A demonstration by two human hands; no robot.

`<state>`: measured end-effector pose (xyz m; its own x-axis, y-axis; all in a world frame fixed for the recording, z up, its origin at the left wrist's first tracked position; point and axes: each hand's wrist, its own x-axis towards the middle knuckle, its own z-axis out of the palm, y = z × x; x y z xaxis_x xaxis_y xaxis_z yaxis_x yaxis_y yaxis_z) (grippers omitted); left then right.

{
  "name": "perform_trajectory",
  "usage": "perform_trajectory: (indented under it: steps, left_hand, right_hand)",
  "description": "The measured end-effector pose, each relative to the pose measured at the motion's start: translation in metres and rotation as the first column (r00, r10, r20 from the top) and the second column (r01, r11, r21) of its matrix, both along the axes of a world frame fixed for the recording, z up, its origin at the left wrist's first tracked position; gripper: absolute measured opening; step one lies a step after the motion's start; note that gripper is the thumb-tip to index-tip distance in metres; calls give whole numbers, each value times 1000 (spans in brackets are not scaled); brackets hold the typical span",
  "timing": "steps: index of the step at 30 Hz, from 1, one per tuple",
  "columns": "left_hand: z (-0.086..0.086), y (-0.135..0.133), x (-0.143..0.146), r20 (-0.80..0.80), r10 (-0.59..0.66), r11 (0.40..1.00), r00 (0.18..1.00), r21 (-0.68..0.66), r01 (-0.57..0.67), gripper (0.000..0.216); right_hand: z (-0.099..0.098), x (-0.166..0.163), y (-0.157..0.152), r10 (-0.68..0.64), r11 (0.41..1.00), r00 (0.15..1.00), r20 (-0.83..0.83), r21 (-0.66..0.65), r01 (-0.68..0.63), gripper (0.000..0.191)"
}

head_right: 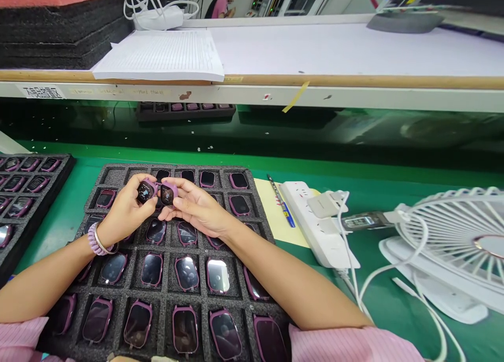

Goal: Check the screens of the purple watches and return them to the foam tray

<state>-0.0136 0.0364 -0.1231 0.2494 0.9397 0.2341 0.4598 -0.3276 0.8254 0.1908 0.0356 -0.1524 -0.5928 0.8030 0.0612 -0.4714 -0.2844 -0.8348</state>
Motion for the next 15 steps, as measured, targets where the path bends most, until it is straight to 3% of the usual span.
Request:
perform_trajectory:
  steps: [15]
  left_hand:
    - [-2, 2, -2, -6, -10, 999, 1000, 46, 10, 35]
  right_hand:
    - [2, 0, -1, 12, 1000, 999, -47, 12, -12, 53]
